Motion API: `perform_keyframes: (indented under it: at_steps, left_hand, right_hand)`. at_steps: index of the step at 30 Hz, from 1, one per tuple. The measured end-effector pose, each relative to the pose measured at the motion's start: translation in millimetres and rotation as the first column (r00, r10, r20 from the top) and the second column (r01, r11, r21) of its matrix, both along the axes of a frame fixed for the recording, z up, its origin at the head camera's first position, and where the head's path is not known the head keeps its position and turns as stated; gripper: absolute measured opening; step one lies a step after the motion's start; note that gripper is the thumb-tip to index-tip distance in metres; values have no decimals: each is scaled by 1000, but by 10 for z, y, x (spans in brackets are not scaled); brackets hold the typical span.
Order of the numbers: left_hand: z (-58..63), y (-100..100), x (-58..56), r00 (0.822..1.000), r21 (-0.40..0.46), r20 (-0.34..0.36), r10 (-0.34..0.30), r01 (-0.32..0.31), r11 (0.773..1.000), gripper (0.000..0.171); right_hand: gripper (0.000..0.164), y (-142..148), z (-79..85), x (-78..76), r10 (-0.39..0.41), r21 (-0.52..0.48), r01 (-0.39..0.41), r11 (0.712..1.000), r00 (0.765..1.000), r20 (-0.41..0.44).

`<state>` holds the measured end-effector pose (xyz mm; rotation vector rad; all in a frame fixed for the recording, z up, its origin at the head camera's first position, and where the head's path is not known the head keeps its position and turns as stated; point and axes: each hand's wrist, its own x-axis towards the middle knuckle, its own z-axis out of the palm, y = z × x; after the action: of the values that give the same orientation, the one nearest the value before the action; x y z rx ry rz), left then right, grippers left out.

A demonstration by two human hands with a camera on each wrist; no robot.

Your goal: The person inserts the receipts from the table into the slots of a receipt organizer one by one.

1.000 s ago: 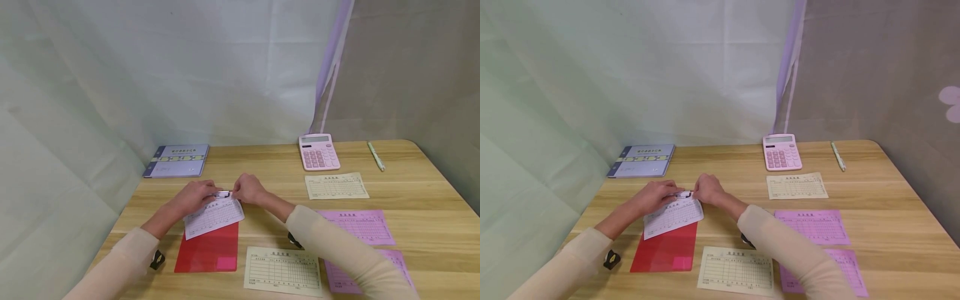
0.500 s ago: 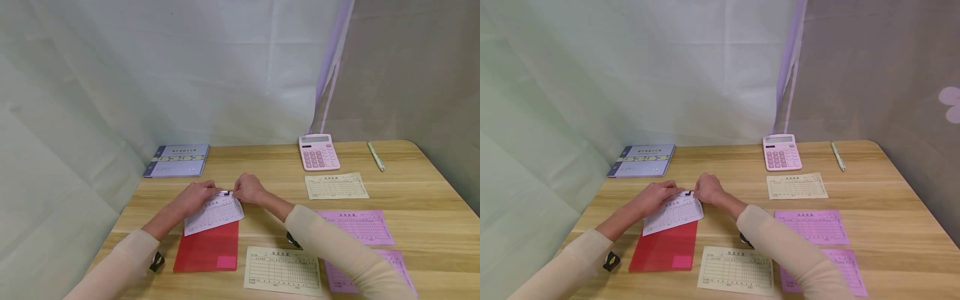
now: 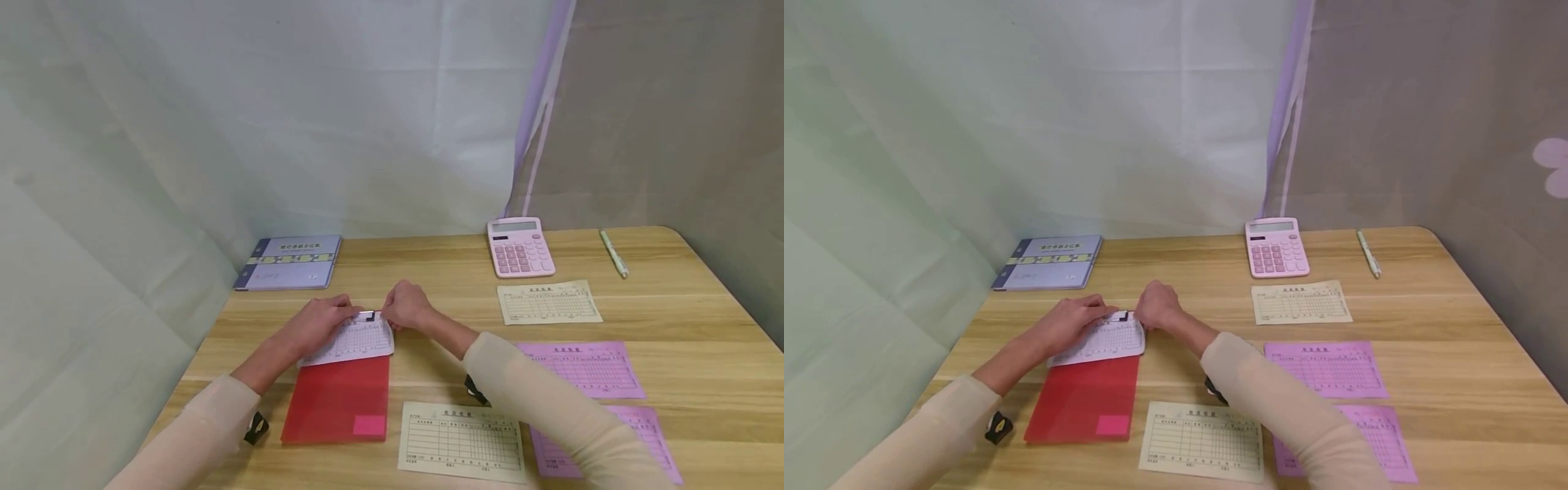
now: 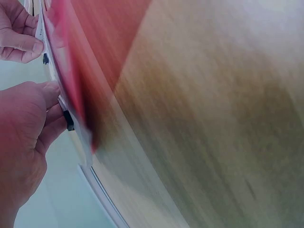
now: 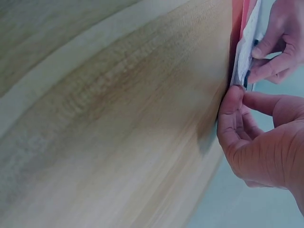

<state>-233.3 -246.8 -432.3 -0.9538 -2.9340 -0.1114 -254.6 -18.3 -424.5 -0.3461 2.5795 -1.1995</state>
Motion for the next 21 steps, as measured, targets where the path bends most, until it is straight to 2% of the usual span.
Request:
perform_keyframes:
  at_steps: [5, 12, 17, 21]
  left_hand:
    - [-2, -2, 6, 1000, 21, -12, -17, 17, 1000, 38]
    - [-2, -2, 1, 1000, 23, -6, -12, 12, 1000, 38]
    - [4, 14, 4, 1000, -4, -20, -10, 10, 1000, 37]
    - [-7, 23, 12, 999, -28, -33, -7, 6, 1000, 38]
  right_hand:
    - [13, 3, -4, -2, 0, -2, 0, 1000, 1000, 19]
    - [12, 7, 29, 52, 16, -46, -16, 999, 1000, 0]
    - [11, 25, 0, 90, -39, -121, 44, 992, 998, 45]
    - [12, 41, -38, 98, -79, -144, 90, 985, 994, 78]
